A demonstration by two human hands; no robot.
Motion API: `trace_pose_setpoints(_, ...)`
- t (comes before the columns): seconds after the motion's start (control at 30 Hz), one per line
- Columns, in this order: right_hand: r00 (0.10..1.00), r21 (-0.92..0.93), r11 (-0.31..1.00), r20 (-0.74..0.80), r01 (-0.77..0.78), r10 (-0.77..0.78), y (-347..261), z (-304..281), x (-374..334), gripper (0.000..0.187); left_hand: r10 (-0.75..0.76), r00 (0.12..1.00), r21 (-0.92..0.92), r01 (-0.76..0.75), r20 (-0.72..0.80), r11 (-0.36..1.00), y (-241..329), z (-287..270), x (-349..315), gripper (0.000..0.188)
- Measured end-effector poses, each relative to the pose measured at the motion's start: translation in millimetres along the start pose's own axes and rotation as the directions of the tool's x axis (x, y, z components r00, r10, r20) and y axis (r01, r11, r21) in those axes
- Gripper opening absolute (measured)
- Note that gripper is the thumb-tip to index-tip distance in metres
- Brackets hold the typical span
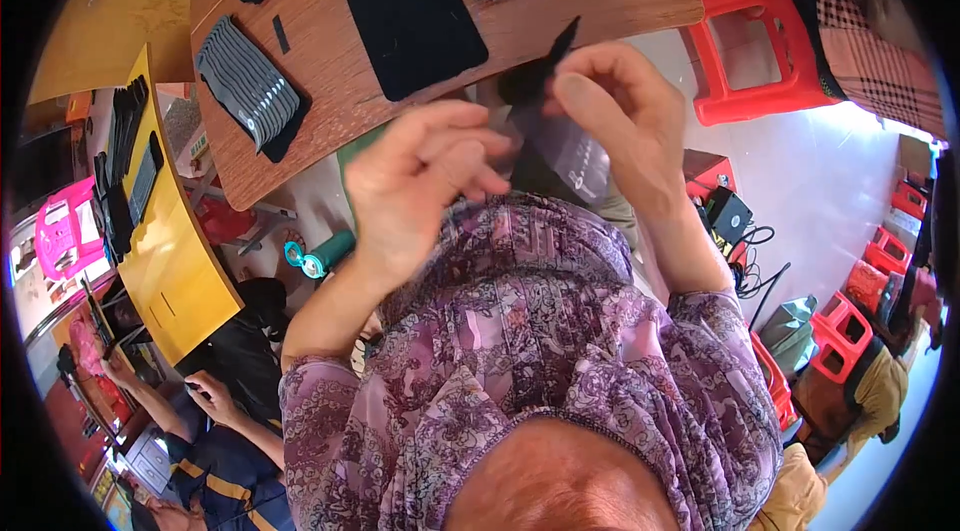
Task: Organizing, wiping, and inspecting black textile components at a workshop desk.
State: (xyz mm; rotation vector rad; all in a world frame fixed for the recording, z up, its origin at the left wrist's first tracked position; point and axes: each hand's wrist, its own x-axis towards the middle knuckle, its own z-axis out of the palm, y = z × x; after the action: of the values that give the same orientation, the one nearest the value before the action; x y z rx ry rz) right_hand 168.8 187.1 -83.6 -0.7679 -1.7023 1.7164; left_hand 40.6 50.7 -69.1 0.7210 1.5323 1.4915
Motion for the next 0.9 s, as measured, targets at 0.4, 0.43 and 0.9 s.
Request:
trace_pose_setpoints(0.4,0.967,-0.138,0.963,0.074,-0.232,0.244,101,-16,-16,0.012,-0.420,0.887,-0.122,0.403,-0.191,0.907,-84,-33,15,0.033)
trace_pose_setpoints(0.43,0.983,-0.255,0.954,0.052,-0.156,0.175,105,-15,-19,0.012,-0.429,0.882,-0.121,0.413,-0.196,0.903,-87,-29,20,0.033)
trace_pose_setpoints(0.9,0.971,-0.123,0.964,0.002,-0.236,0.238,108,-21,-16,0.010,-0.611,0.789,-0.542,0.488,-0.062,0.685,-114,-16,28,0.032)
